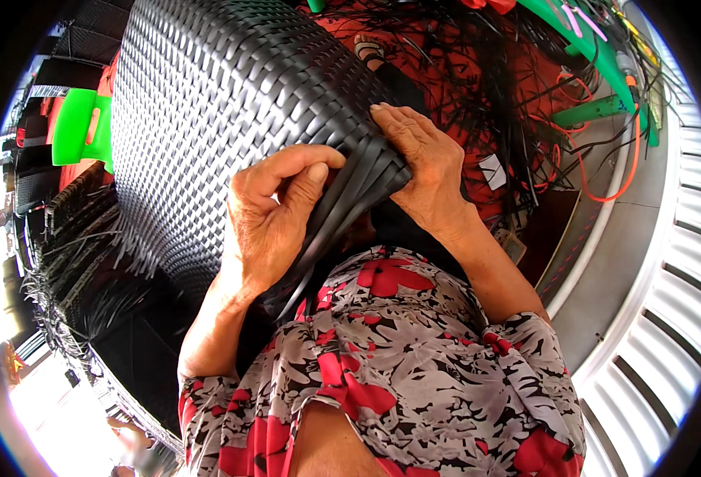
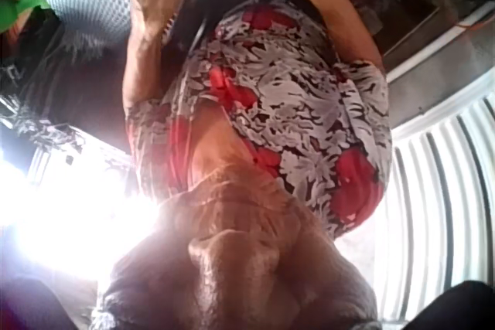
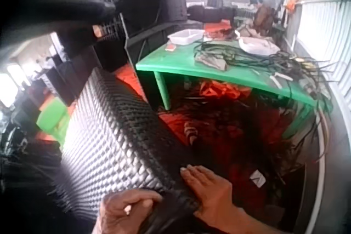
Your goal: The person weaves black plastic strips through a wicker chair frame by hand and using a small plastic tool to secure the material.
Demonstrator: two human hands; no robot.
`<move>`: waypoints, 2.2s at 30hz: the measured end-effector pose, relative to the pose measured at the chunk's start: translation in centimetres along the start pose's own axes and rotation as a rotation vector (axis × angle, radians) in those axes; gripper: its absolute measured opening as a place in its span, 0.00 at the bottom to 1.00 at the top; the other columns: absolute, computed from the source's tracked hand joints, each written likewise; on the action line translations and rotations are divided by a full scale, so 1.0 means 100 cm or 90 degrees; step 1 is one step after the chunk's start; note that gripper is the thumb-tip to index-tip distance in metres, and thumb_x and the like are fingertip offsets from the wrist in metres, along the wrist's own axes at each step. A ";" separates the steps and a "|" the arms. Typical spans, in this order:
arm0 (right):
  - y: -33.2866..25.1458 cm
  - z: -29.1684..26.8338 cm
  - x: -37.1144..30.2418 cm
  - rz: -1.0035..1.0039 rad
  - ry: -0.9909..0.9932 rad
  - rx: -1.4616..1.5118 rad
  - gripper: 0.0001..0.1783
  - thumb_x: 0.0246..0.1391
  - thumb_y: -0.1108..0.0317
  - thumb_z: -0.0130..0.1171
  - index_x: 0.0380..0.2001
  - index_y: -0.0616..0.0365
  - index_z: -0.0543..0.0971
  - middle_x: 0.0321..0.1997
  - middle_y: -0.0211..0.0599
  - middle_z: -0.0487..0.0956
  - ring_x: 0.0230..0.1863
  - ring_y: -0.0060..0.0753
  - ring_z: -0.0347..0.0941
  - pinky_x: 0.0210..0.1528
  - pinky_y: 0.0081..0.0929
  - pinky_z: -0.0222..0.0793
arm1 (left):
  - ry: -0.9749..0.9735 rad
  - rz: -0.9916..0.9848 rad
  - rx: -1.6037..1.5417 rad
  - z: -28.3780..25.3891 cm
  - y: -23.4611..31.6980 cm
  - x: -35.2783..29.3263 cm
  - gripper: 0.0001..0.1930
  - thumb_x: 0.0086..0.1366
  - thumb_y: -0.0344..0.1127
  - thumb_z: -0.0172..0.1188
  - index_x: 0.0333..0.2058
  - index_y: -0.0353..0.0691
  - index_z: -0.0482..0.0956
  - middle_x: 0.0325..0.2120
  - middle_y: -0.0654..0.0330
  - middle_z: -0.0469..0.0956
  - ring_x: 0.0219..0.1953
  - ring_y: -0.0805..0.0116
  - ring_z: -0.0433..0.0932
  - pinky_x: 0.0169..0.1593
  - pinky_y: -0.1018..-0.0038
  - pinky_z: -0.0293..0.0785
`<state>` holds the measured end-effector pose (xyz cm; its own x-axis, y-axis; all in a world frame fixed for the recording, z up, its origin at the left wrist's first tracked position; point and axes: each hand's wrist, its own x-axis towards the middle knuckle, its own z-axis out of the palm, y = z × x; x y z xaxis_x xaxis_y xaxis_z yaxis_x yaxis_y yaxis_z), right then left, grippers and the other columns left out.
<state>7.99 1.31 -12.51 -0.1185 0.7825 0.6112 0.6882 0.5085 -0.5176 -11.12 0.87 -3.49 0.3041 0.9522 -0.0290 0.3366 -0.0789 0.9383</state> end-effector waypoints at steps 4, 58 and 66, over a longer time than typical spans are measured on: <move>0.003 0.005 -0.006 0.018 0.016 0.006 0.40 0.24 0.77 0.63 0.52 0.61 0.75 0.49 0.50 0.79 0.50 0.56 0.75 0.49 0.41 0.73 | -0.025 0.025 0.037 0.007 0.012 0.007 0.07 0.65 0.29 0.60 0.31 0.29 0.81 0.23 0.60 0.77 0.25 0.75 0.71 0.30 0.79 0.67; -0.129 -0.011 0.065 -0.280 -0.191 0.278 0.23 0.51 0.61 0.62 0.46 0.68 0.77 0.29 0.43 0.81 0.30 0.40 0.79 0.32 0.34 0.74 | -0.105 -0.261 -0.226 -0.096 0.010 -0.097 0.09 0.62 0.31 0.63 0.30 0.28 0.79 0.17 0.60 0.76 0.19 0.76 0.74 0.23 0.80 0.68; -0.097 -0.094 0.148 0.080 -0.121 -0.029 0.07 0.55 0.69 0.63 0.32 0.61 0.85 0.27 0.33 0.82 0.28 0.19 0.76 0.35 0.18 0.72 | 0.070 -0.218 -0.220 -0.144 -0.030 -0.147 0.12 0.61 0.33 0.58 0.25 0.28 0.77 0.15 0.58 0.75 0.14 0.76 0.70 0.21 0.82 0.66</move>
<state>6.32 4.58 7.15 -0.1595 0.8942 0.4184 0.7372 0.3897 -0.5520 -29.40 -8.67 -0.92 0.1258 0.9332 -0.3366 0.0799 0.3286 0.9411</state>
